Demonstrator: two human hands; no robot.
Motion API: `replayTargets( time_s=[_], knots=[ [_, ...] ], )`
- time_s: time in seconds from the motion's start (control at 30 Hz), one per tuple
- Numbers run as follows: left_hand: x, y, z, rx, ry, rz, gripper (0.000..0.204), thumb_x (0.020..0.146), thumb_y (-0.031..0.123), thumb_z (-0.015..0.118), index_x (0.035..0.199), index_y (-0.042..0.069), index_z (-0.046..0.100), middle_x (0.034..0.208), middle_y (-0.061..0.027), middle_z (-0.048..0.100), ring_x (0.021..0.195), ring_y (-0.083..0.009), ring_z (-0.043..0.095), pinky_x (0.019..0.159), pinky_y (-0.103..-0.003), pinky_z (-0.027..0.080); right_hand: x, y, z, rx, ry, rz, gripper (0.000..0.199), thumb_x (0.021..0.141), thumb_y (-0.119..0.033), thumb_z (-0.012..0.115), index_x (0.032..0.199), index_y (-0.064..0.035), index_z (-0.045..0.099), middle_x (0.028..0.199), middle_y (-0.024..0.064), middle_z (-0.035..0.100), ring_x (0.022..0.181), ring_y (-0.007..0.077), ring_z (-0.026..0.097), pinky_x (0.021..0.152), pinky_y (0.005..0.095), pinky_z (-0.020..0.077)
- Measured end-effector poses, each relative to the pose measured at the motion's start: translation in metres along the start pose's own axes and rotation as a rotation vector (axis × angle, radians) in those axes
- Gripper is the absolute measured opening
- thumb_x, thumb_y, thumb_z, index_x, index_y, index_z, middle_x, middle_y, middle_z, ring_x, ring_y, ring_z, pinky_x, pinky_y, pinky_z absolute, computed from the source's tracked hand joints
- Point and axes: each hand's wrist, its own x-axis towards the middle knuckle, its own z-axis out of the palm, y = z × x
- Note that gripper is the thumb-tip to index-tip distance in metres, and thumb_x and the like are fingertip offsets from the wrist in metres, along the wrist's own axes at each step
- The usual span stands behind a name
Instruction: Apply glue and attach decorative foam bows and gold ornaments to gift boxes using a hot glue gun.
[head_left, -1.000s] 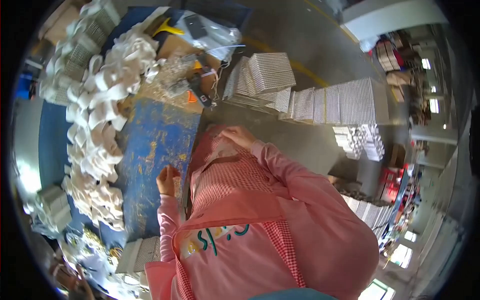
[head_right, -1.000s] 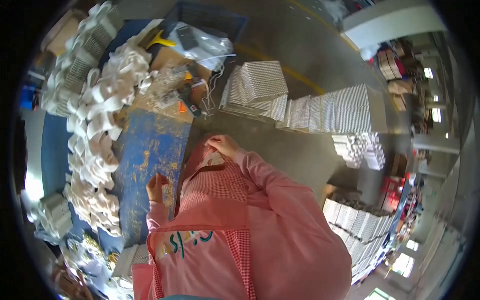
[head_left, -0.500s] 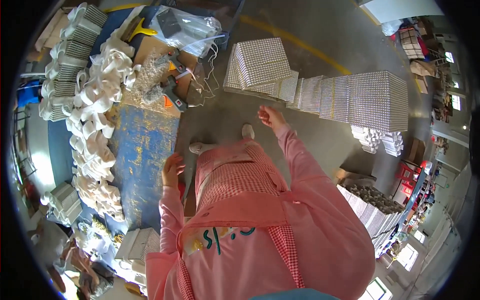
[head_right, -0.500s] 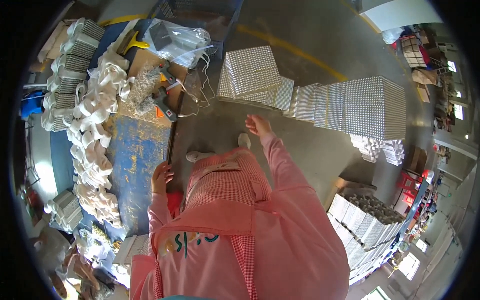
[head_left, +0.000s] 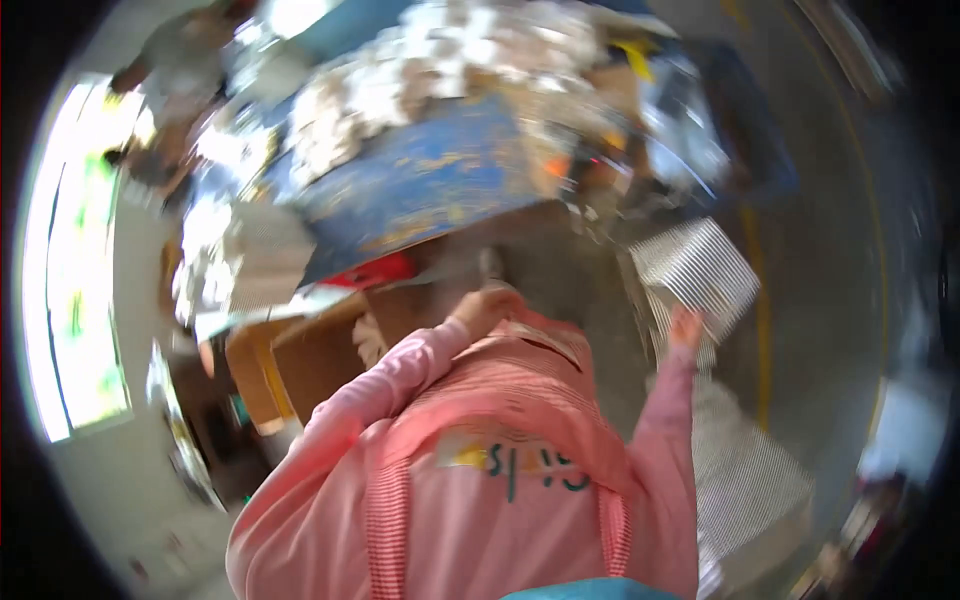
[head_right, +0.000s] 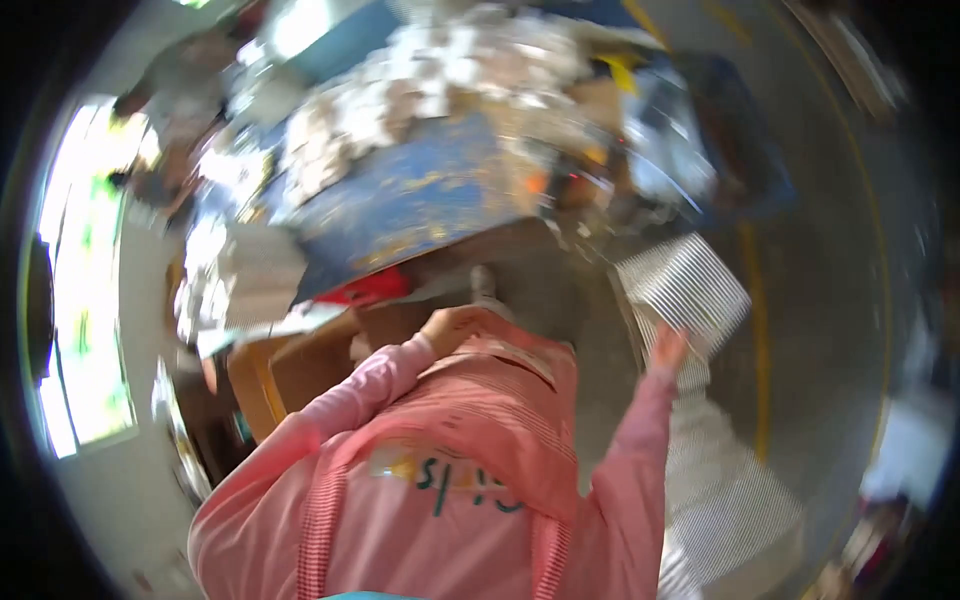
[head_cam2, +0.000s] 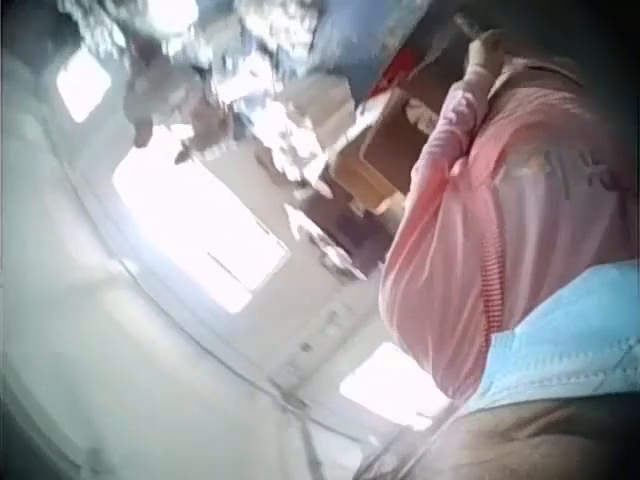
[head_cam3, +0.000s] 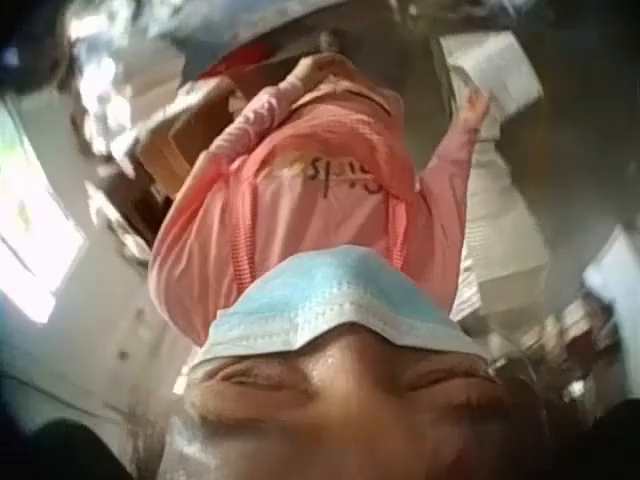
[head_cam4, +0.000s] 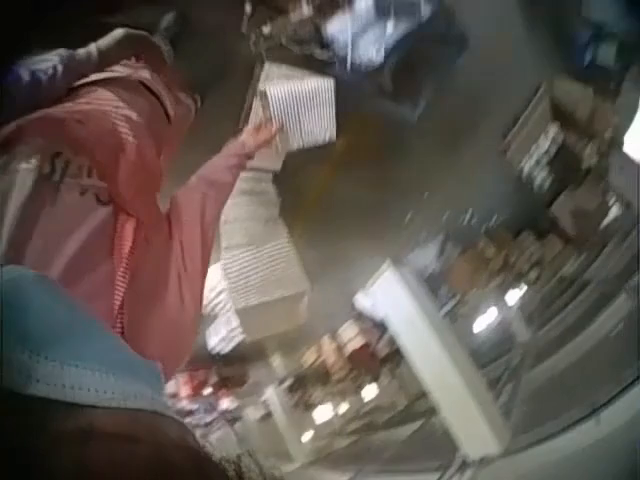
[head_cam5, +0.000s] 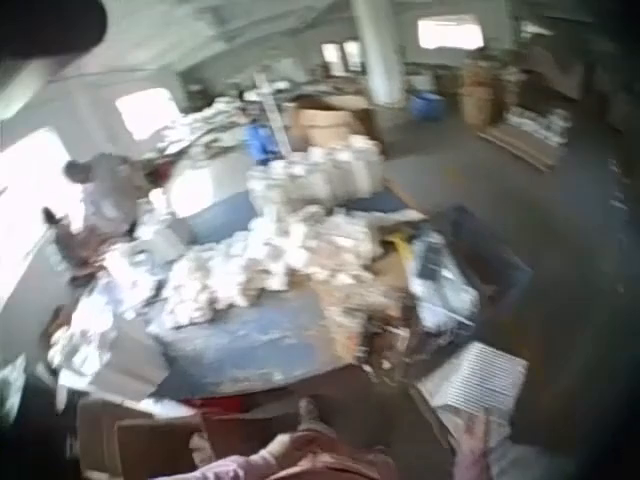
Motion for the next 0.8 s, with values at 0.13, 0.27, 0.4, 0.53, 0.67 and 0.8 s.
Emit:
replayTargets(
  time_s=[0.13, 0.27, 0.4, 0.53, 0.67, 0.8],
  knots=[
    [-0.039, -0.045, -0.022, -0.038, 0.29, -0.001, 0.018, 0.082, 0.017, 0.058, 0.099, 0.01, 0.063, 0.089, -0.0088, 0.066, 0.082, -0.0215, 0.064, 0.076, -0.03, 0.05, 0.039, -0.048, 0.07, -0.375, 0.319, -0.101, 0.025, 0.086, -0.021, 0.057, 0.105, -0.0064, 0.053, 0.096, 0.0093, 0.057, 0.087, 0.018, 0.054, 0.08, 0.0294, 0.0487],
    [-0.052, -0.074, -0.052, -0.02, 0.457, -0.077, 0.021, 0.08, 0.018, 0.059, 0.099, 0.012, 0.063, 0.086, -0.0095, 0.066, 0.08, -0.0208, 0.065, 0.073, -0.03, 0.051, 0.015, -0.04, 0.279, -0.974, 0.413, 0.097, 0.031, 0.084, -0.02, 0.058, 0.111, -0.0085, 0.049, 0.11, 0.0058, 0.052, 0.093, 0.0163, 0.05, 0.082, 0.0302, 0.0411],
    [-0.041, -0.089, -0.094, -0.106, 0.411, -0.214, 0.022, 0.081, 0.017, 0.055, 0.1, 0.01, 0.063, 0.087, -0.0087, 0.067, 0.075, -0.0179, 0.065, 0.07, -0.029, 0.052, -0.01, -0.005, 0.413, -1.592, -0.031, 0.209, 0.016, 0.086, -0.017, 0.052, 0.091, -0.0016, 0.055, 0.084, 0.0026, 0.053, 0.074, 0.0128, 0.046, 0.066, 0.0305, 0.0375],
    [-0.022, -0.104, -0.147, -0.237, 0.388, -0.141, 0.023, 0.084, 0.018, 0.055, 0.102, 0.004, 0.061, 0.088, -0.0101, 0.066, 0.076, -0.0171, 0.063, 0.07, -0.029, 0.051, 0.001, 0.109, 0.515, -2.206, -0.654, -0.08, 0.021, 0.085, -0.015, 0.049, 0.078, 0.0045, 0.049, 0.066, 0.0229, 0.049, 0.061, 0.0374, 0.046, 0.057, 0.0429, 0.0358],
    [-0.015, -0.126, -0.207, -0.332, 0.52, -0.097, 0.022, 0.085, 0.017, 0.054, 0.1, 0.003, 0.062, 0.088, -0.0095, 0.066, 0.077, -0.0161, 0.063, 0.071, -0.029, 0.051, 0.049, 0.236, 0.565, -2.582, -0.907, -0.235, 0.016, 0.084, -0.015, 0.05, 0.084, 0.0004, 0.055, 0.073, 0.0241, 0.057, 0.071, 0.0411, 0.054, 0.061, 0.0492, 0.0401],
    [-0.021, -0.155, -0.272, -0.382, 0.638, -0.108, 0.022, 0.084, 0.017, 0.054, 0.101, 0.005, 0.062, 0.087, -0.0091, 0.066, 0.081, -0.0154, 0.062, 0.073, -0.03, 0.05, 0.068, 0.357, 0.607, -2.524, -1.219, -0.334, 0.011, 0.084, -0.012, 0.047, 0.083, -0.0022, 0.052, 0.072, 0.0211, 0.06, 0.068, 0.0398, 0.058, 0.057, 0.0472, 0.0448]
  ],
)
